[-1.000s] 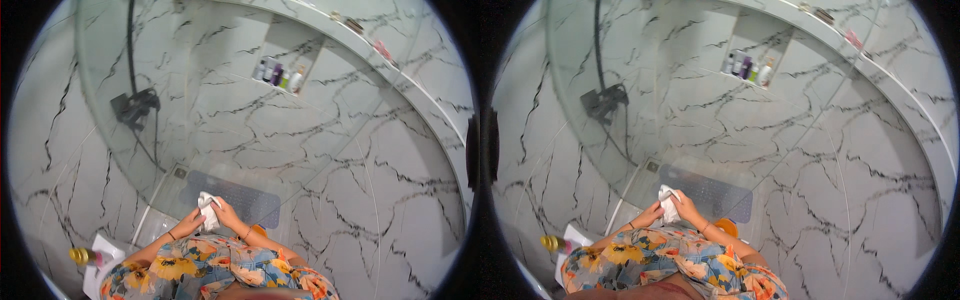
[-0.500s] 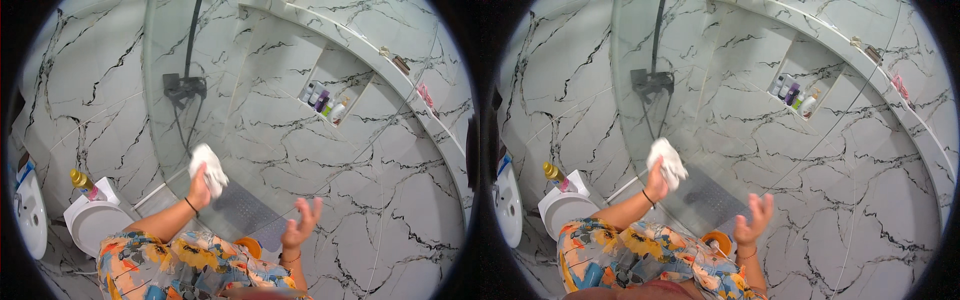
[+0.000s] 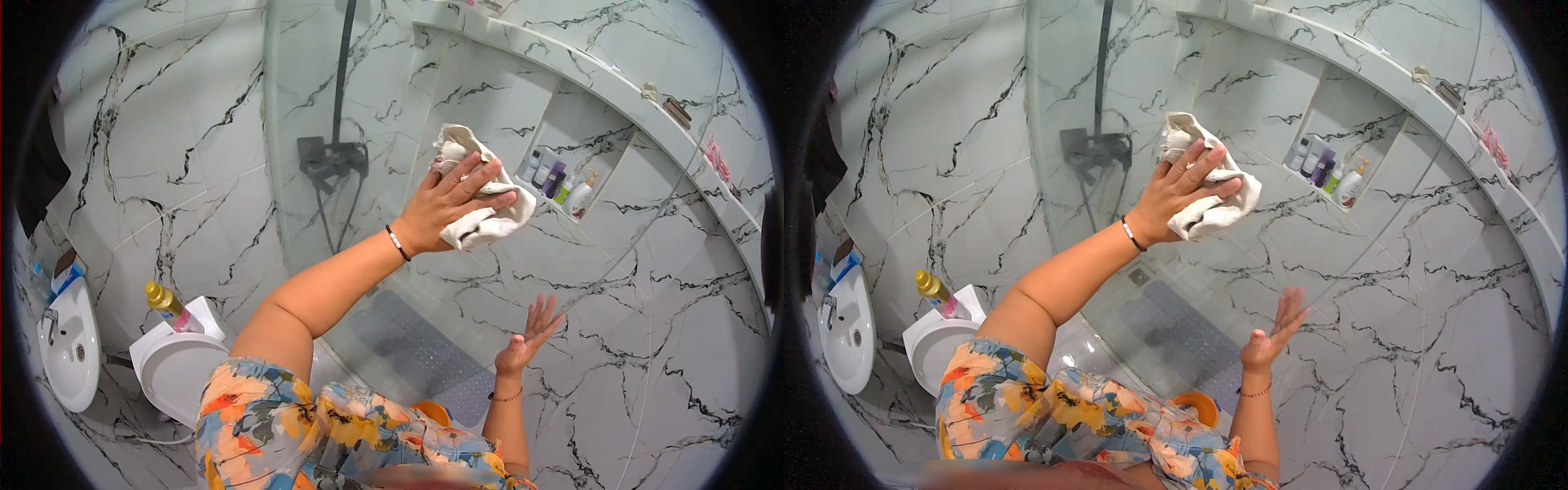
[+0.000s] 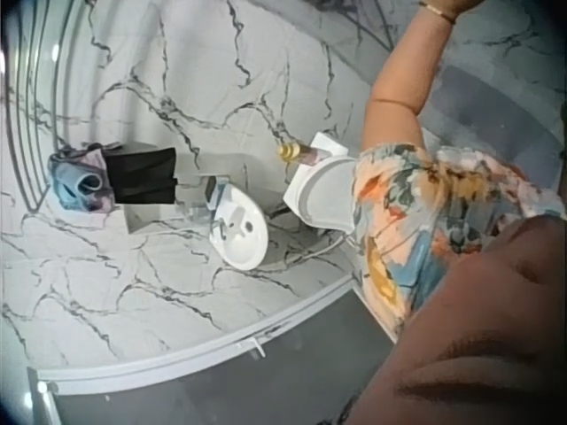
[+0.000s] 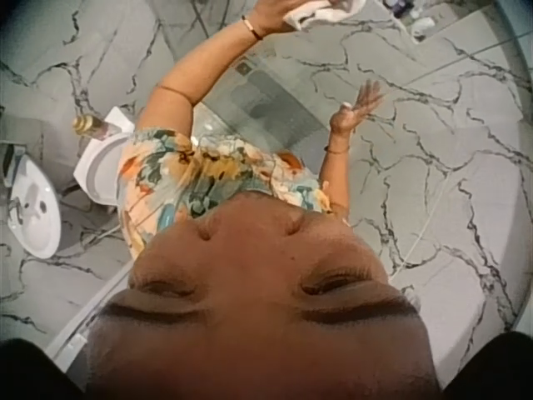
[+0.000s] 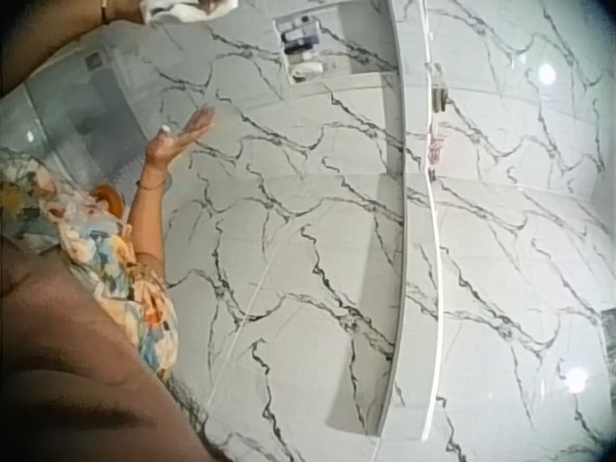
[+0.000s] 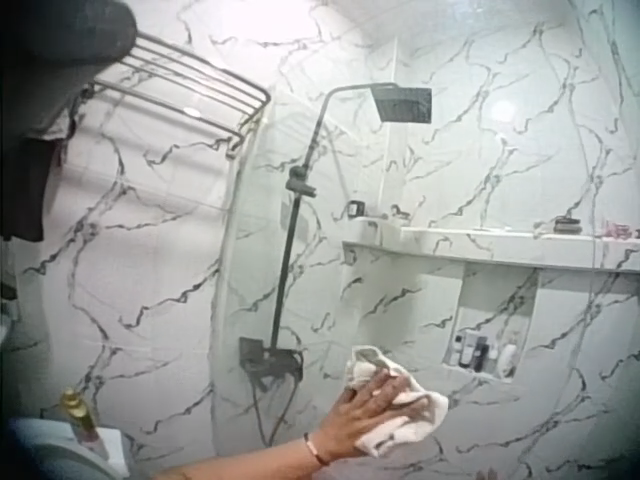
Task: Clean the shower glass, door, and sink using a cloth.
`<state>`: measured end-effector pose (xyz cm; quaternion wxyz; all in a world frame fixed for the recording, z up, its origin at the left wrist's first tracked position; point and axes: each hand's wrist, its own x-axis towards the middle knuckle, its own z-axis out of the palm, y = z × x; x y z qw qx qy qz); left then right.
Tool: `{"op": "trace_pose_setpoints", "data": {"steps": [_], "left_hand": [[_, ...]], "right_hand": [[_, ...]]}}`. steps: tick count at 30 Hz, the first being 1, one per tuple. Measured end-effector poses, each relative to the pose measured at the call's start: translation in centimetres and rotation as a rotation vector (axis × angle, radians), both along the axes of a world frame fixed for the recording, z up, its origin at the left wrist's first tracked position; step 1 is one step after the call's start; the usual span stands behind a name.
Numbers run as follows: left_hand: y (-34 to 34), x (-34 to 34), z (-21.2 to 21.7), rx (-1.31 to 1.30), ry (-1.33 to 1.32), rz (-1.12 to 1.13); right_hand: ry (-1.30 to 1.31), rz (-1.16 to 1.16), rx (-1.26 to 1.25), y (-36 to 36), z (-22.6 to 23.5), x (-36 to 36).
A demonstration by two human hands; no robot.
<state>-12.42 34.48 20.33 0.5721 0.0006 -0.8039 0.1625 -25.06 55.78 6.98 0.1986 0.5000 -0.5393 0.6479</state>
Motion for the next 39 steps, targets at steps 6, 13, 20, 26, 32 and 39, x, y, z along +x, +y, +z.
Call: {"op": "trace_pose_setpoints", "data": {"steps": [6,13,20,26,32,39], "left_hand": [[-12.2,4.1,2.4,0.356,0.439,-0.249],[-27.2,8.4,-2.1,1.0,0.672,0.176],[-17.9,4.7,-0.1,0.66,0.629,-0.272],[-3.6,1.8,-4.4,0.364,0.041,-0.179],[0.5,0.6,-10.0,0.124,-0.063,-0.082],[-5.9,2.0,-11.2,0.126,0.117,-0.012]], "right_hand": [[-0.116,0.032,-0.025,-0.5,0.4,0.9],[-0.163,-0.076,-0.009,-0.6,0.3,1.6],[-0.146,-0.157,-0.035,-0.6,0.4,1.6],[-0.126,-0.128,-0.018,-0.3,0.5,1.3],[-0.111,-0.06,0.018,0.0,0.2,1.1],[-0.151,-0.008,-0.015,0.1,-0.1,1.1]]}}
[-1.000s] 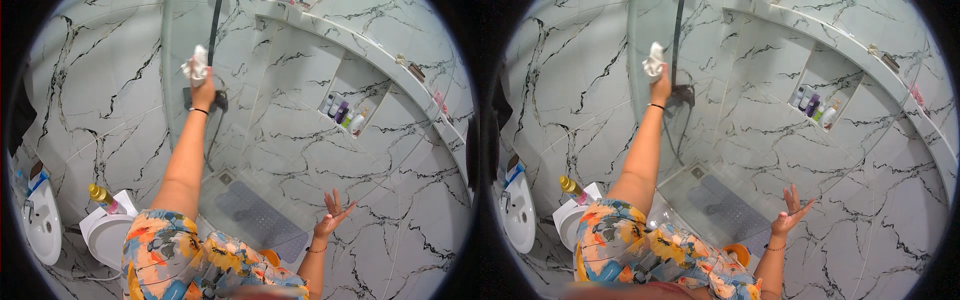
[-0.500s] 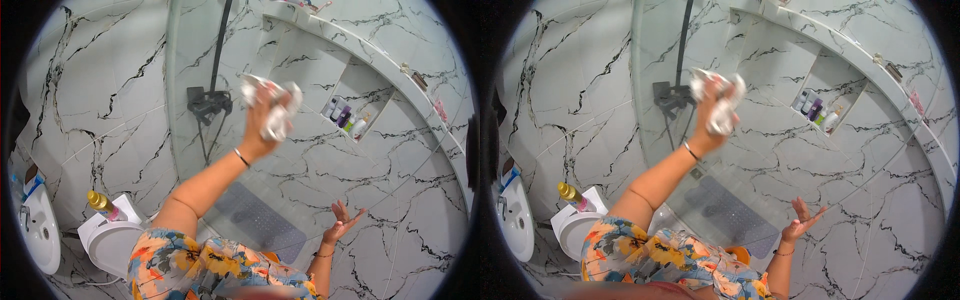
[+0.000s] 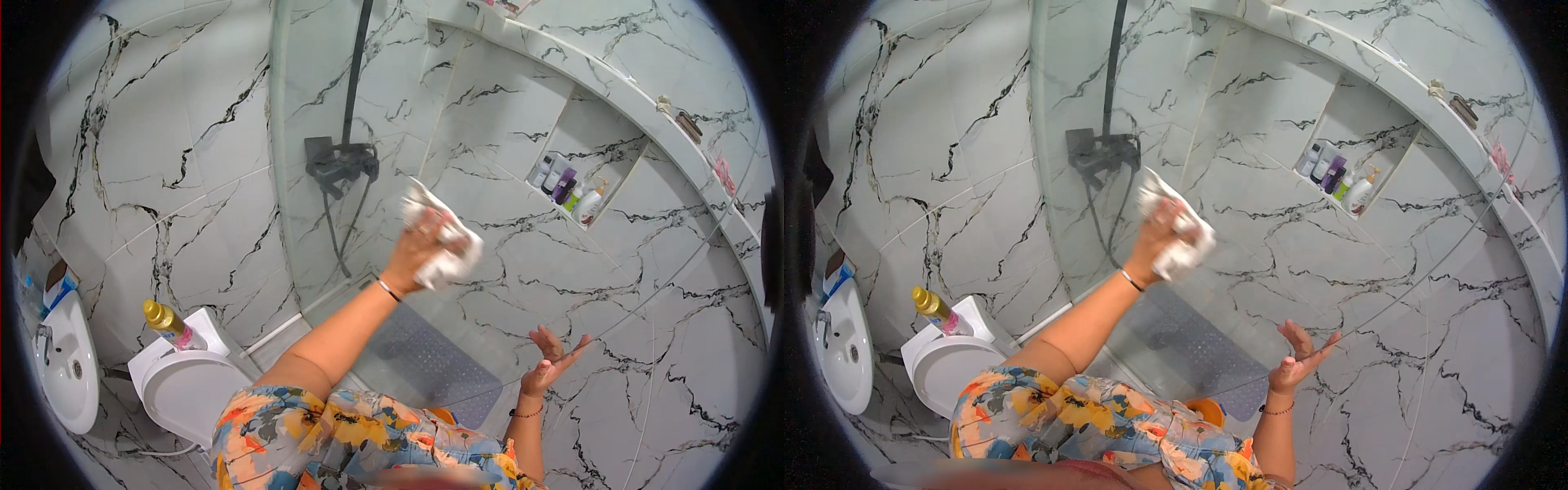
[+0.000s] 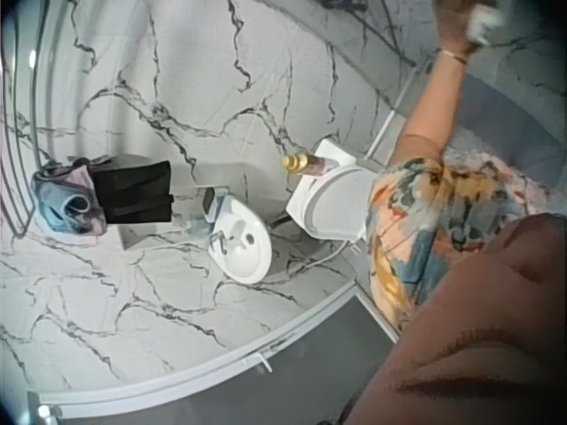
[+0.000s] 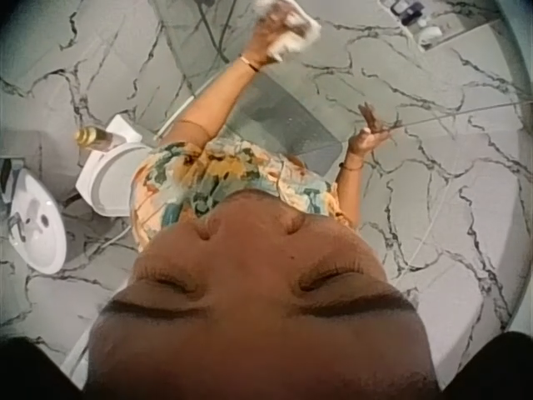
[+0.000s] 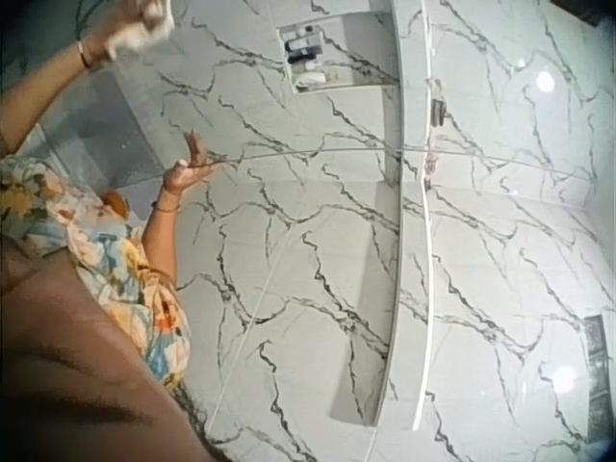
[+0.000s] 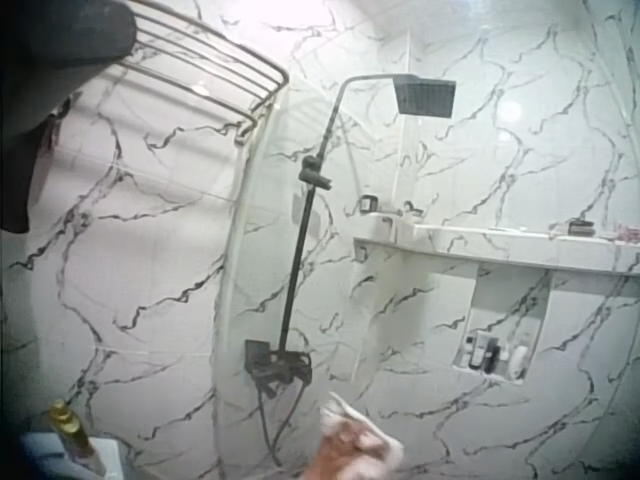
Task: Clean the shower glass, door, and sink using a cloth.
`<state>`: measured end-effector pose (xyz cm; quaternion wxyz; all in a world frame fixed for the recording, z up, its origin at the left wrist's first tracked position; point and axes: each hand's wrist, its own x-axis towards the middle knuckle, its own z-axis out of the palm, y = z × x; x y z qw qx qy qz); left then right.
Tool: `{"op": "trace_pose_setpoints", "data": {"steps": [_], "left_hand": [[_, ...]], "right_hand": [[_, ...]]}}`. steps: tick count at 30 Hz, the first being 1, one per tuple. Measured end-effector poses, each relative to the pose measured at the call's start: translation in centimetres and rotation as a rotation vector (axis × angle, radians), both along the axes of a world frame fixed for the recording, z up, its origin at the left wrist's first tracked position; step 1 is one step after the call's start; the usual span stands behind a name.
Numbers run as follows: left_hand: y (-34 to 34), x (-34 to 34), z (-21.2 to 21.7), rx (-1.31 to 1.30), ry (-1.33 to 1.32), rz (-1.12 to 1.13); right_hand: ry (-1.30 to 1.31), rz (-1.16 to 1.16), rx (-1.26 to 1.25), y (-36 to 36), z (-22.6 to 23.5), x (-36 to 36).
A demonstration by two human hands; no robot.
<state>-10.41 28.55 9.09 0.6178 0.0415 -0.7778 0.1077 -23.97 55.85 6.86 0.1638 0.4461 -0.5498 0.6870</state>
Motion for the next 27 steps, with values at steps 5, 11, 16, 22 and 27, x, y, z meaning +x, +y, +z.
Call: {"op": "trace_pose_setpoints", "data": {"steps": [5,11,16,22,27], "left_hand": [[-9.3,4.1,1.0,0.645,0.475,-0.196],[-16.0,2.5,-1.9,0.941,0.474,0.003],[1.5,0.8,0.8,0.243,-0.109,-0.216],[-8.3,5.0,2.5,0.185,-0.028,-0.027],[-17.9,9.0,2.0,0.731,0.352,-0.22]], "right_hand": [[0.011,-0.022,-0.003,-0.5,0.2,0.1],[0.029,-0.041,0.018,-0.7,0.4,0.4],[0.015,-0.183,-0.003,-0.3,0.4,0.0],[0.001,-0.31,0.029,-0.6,0.6,0.8],[-0.007,-0.429,-0.003,-0.1,0.5,0.7]]}}
